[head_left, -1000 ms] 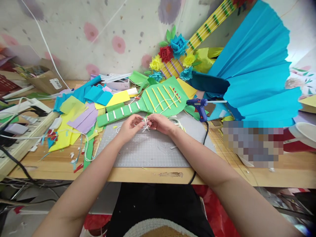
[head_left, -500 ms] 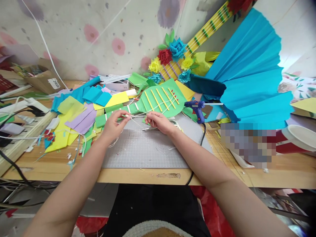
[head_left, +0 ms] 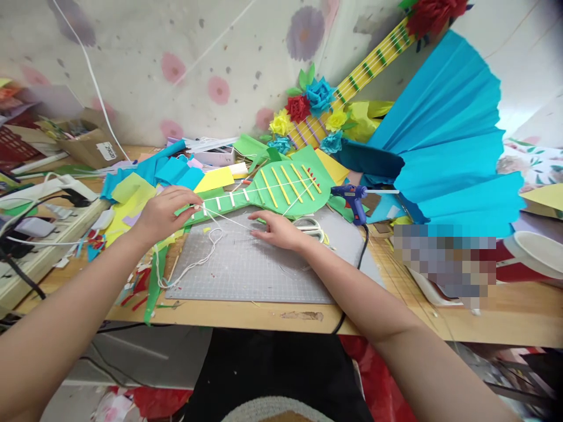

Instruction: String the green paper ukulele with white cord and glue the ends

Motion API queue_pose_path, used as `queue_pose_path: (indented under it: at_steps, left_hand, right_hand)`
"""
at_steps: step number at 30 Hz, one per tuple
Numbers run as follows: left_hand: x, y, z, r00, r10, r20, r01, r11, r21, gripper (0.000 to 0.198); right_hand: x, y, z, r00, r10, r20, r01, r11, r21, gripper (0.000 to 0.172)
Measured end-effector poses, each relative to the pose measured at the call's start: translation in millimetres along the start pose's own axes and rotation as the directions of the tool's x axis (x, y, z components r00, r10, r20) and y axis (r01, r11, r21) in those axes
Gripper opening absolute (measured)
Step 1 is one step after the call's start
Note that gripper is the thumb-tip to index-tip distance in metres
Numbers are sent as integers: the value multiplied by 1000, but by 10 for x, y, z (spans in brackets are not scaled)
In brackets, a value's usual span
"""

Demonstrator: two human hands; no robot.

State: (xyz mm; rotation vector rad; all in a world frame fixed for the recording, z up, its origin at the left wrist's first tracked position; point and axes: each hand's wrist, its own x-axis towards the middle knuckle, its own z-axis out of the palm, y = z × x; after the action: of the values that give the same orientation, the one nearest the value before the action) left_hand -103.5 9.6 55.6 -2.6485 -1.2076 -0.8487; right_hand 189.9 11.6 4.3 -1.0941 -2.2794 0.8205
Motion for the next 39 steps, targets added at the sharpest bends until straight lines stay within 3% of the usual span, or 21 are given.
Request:
queue_pose_path:
  at_steps: [5,9,12,15,21,26,31,33,35,39]
  left_hand:
    - [130,161,-14,990,-141,11,141,982,-128,21]
    - [183,235,21,992,-116,43,122,978,-167,19]
    - [186,198,54,997,-56,57,61,994,-91,19]
    - [160,109,86,997,-16,72,17,1000,-11,21]
    - [139,-15,91,981,82,176,-94,994,60,22]
    - [170,-31,15,977,66,203,-95,986,137,26]
    - [190,-53,-39,972,52,229,-99,975,198,27]
    - [191,-75,-43,975,49,216,-95,974,207,27]
    - [181,-102,-45,975,54,214,-98,975,201,27]
    - [133,-166,-52,977,52,208,-97,973,210,30]
  right_hand:
    - [-24,-140,-256,947,-4,320,21,999,-49,23]
    - [-15,-174,-432,889,26,458,-9,999,-38,36]
    - [-22,-164,-503,902,105,419,-30,983,-182,40]
    - [-43,-175,-539,919,189,346,-40,918,-396,28]
    - [-50,-195,-477,877,321,357,-32,780,-625,25]
    - [-82,-236,-604,843,344,414,-16,785,-619,27]
    - [-105,-244,-726,660,416,625,-64,861,-505,22]
    - [-90,-193,-705,625,438,646,-84,860,-503,18]
    - [-77,-130,-697,632,456,626,-124,857,-500,16]
    - [-78,-42,-803,696,533,481,-291,822,-489,12]
